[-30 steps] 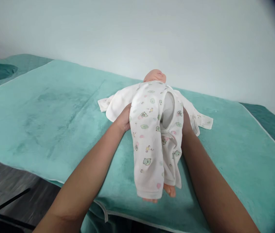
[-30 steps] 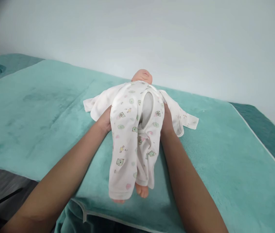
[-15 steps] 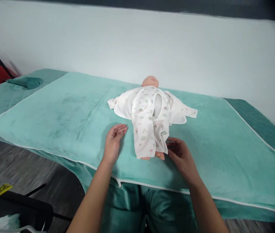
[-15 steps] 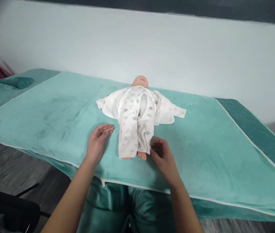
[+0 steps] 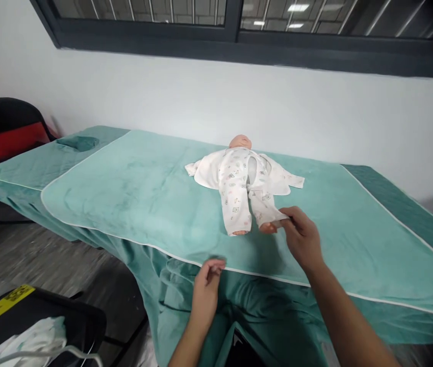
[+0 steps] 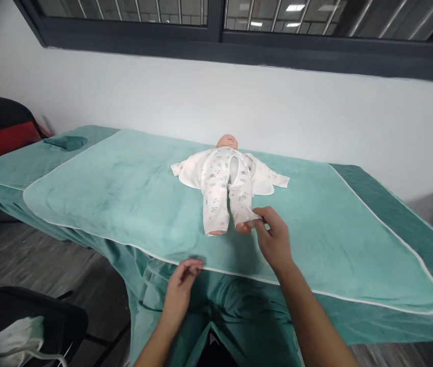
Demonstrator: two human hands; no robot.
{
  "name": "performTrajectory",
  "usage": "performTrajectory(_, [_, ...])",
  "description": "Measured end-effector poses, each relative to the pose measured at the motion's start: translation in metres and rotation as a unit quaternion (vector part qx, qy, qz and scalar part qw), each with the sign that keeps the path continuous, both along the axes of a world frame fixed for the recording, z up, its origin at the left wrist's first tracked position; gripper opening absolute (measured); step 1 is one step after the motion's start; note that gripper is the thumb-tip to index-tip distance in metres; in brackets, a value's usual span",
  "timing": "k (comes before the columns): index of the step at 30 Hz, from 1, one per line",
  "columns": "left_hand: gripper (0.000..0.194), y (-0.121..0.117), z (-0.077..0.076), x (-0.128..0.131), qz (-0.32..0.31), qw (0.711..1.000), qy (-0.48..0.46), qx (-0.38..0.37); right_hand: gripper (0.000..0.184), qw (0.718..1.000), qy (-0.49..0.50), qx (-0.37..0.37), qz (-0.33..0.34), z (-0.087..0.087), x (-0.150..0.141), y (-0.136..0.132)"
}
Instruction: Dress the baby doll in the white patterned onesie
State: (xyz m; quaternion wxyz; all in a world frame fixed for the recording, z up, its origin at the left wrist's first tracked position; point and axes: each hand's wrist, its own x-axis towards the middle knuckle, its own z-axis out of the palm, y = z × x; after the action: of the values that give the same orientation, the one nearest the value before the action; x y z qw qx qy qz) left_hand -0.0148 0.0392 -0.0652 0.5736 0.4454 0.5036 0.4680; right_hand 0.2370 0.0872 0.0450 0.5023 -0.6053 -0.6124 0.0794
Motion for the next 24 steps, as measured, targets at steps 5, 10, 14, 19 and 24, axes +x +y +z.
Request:
performTrajectory(5, [0.019,-0.030,-0.026,0.002,-0.071,0.997,0.043,-0.008,0.018,0.990,-0.114,0.009,0.084,0.043,0.006,-0.019])
performTrajectory(10, [0.022,-0.026,-0.030,0.008,-0.136,0.985,0.106,0.029,0.022,0.912,-0.307,-0.179,0.203,0.037,0.015,-0.027])
performTrajectory(14, [0.027,-0.027,-0.034,0.014,-0.192,0.964,0.173,0.062,0.023,0.913,-0.320,-0.207,0.145,0.034,0.021,-0.025])
performTrajectory(19, [0.037,-0.035,-0.036,0.017,-0.278,0.896,0.322,0.127,0.023,0.931,-0.313,-0.166,0.088,0.040,0.006,-0.014])
performTrajectory(24, [0.038,-0.037,-0.035,0.019,-0.322,0.849,0.394,0.143,0.010,0.905,-0.378,-0.149,0.126,0.018,-0.019,-0.003])
